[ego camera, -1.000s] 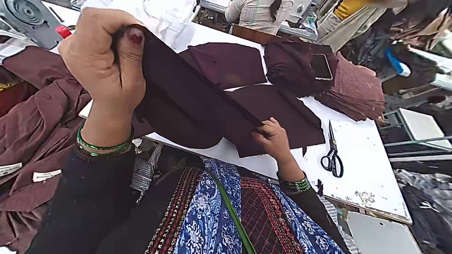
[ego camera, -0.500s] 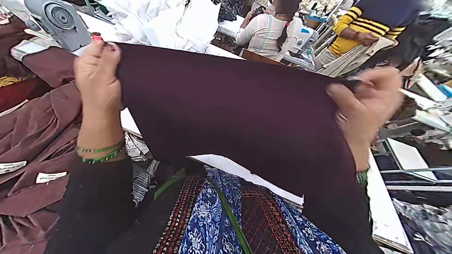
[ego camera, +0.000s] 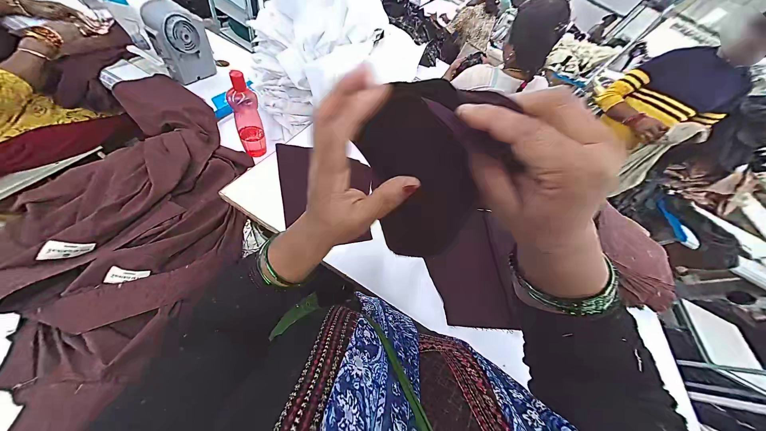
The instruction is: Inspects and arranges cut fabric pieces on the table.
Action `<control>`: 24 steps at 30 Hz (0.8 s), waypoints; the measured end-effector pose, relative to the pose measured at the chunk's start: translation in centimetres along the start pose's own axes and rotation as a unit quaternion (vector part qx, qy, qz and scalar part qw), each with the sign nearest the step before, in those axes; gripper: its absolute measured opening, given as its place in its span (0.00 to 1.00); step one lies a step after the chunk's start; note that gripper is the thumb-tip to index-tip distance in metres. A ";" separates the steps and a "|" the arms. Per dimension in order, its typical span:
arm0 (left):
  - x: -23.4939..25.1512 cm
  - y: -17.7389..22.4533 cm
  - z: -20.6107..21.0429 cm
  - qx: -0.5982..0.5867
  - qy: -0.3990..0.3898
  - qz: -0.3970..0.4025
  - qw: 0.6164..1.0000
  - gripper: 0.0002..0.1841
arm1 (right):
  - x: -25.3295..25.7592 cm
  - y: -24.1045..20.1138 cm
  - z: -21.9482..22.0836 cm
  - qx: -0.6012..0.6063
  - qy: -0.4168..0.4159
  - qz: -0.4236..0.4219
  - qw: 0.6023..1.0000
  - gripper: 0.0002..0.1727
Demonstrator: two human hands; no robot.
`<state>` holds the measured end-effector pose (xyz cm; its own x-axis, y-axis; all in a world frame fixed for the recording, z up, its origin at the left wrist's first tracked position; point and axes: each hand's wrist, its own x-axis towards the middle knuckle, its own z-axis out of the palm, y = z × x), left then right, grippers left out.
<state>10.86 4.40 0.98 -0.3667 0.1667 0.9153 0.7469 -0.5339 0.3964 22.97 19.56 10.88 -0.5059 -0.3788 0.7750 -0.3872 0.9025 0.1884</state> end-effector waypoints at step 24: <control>-5.9 -18.2 -13.3 0.342 -0.195 -0.572 0.720 0.32 | -27.7 -1.7 3.3 0.101 -0.119 0.512 0.844 0.22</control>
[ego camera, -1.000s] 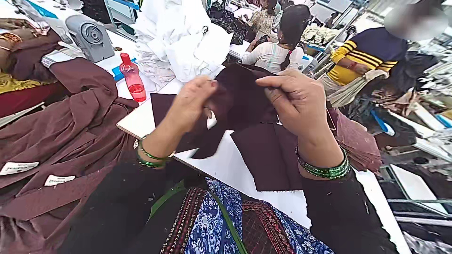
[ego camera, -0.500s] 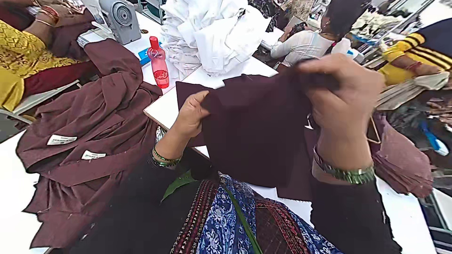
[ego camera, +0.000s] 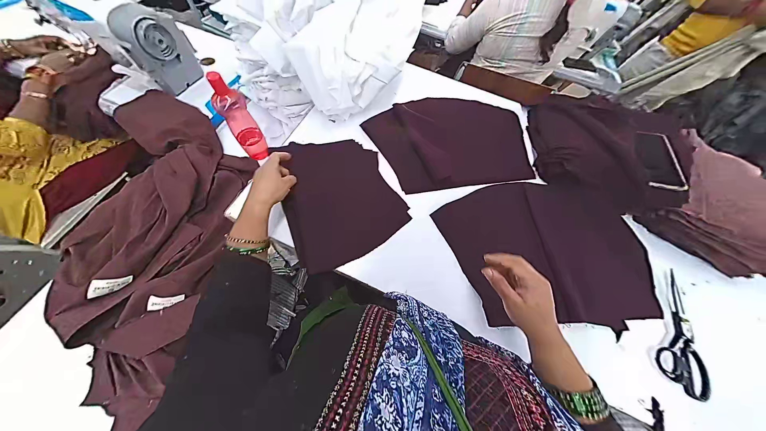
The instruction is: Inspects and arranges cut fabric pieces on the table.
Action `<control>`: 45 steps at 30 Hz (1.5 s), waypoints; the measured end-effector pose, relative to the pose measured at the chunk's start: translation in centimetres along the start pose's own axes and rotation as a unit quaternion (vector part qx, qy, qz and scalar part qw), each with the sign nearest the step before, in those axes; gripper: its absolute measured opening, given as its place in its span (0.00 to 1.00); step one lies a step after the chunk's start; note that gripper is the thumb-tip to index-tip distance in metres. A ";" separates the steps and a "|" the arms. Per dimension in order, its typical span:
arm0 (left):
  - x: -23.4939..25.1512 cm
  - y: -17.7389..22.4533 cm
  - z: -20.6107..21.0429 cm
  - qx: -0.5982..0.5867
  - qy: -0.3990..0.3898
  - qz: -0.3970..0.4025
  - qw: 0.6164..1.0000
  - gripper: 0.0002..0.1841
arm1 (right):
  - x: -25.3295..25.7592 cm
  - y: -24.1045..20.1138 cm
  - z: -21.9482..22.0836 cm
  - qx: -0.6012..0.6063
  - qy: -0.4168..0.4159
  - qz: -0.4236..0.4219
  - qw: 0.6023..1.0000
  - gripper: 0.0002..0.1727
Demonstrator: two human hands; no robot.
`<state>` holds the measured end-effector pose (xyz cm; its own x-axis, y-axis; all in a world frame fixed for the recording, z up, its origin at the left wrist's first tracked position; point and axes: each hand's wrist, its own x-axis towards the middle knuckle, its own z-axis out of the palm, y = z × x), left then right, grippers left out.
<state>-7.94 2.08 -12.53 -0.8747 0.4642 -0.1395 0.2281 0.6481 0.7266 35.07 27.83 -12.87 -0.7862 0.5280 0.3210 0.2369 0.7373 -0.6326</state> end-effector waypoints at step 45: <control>5.0 17.8 17.3 0.272 -0.186 0.390 0.860 0.13 | -10.7 5.6 2.5 -0.122 0.213 -0.030 0.969 0.15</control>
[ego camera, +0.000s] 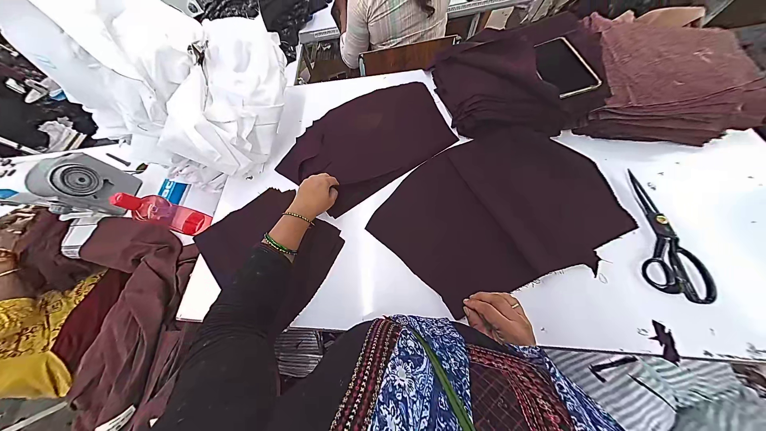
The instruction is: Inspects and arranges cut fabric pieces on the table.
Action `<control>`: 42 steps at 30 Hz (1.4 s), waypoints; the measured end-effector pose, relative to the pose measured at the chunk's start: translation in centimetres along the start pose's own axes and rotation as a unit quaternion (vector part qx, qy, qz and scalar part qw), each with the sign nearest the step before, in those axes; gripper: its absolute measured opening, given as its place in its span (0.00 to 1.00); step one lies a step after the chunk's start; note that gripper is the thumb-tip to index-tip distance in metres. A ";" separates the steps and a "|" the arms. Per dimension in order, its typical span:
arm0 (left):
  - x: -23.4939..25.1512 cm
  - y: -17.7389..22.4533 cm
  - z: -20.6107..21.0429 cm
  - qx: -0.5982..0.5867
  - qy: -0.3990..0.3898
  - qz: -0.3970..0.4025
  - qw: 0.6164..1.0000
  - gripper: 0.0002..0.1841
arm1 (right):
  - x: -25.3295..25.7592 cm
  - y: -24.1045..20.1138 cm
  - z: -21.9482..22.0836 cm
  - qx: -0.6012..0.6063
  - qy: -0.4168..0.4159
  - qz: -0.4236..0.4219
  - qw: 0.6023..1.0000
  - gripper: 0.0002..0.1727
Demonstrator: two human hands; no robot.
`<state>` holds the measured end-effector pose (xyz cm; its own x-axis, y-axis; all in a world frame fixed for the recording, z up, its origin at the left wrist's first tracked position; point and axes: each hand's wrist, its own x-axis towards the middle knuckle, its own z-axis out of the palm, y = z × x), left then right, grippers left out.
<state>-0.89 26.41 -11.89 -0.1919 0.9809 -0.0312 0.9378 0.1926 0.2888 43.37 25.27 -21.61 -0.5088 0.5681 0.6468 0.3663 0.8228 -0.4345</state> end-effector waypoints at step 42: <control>-7.5 18.7 10.5 -0.325 0.053 0.115 0.937 0.08 | 8.6 5.0 -5.3 0.076 -0.032 0.070 0.994 0.14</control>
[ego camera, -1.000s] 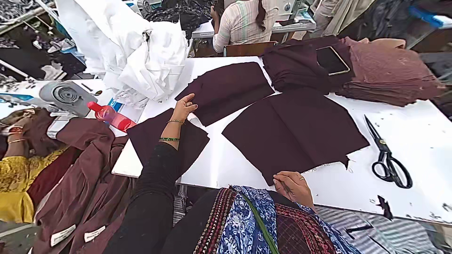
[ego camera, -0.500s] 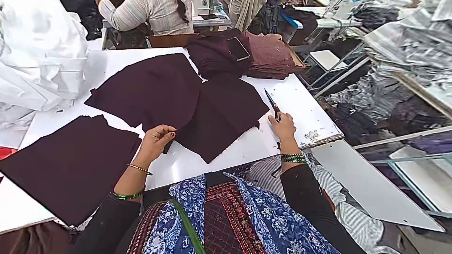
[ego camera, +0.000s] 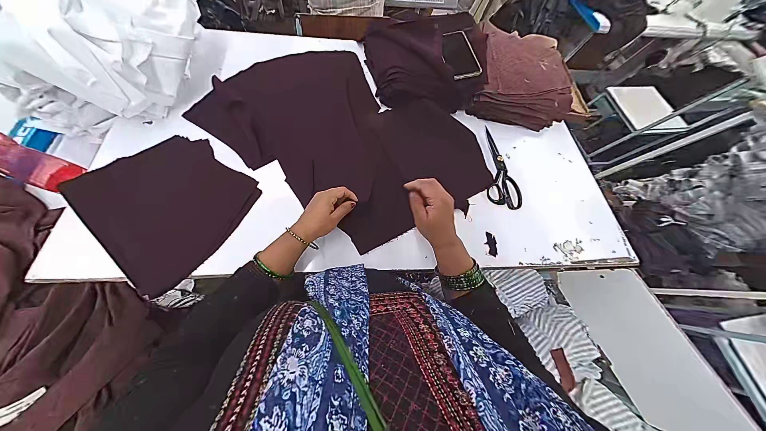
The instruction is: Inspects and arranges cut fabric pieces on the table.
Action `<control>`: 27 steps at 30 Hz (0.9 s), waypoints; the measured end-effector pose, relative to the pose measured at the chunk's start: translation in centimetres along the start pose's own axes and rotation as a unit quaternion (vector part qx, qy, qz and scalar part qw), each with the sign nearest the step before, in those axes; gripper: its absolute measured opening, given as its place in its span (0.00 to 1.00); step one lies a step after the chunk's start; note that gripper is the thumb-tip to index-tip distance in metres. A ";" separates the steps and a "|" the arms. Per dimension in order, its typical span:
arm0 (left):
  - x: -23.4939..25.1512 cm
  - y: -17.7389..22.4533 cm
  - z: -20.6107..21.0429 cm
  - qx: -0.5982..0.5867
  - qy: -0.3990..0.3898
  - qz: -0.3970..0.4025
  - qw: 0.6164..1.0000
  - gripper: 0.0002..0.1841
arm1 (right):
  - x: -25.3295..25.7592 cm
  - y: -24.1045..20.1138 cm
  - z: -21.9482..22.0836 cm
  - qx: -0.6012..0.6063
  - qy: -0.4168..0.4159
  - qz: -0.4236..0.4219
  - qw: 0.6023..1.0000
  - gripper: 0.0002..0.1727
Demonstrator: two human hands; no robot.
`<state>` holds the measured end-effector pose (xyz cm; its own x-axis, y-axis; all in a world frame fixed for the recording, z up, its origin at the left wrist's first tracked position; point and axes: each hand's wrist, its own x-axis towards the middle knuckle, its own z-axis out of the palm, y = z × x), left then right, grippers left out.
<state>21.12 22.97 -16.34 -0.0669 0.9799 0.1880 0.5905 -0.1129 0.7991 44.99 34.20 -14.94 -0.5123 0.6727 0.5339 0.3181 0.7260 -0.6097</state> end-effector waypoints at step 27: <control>-2.4 -2.0 -5.0 -0.258 0.322 -0.044 0.910 0.08 | -0.9 0.5 -1.1 0.069 -0.134 0.080 0.985 0.11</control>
<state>16.04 20.06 -15.56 -0.6513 0.7078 0.2735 0.1157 -0.2636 0.9577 46.52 34.13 -15.07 -0.6627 0.7013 0.2626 0.3096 0.5759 -0.7566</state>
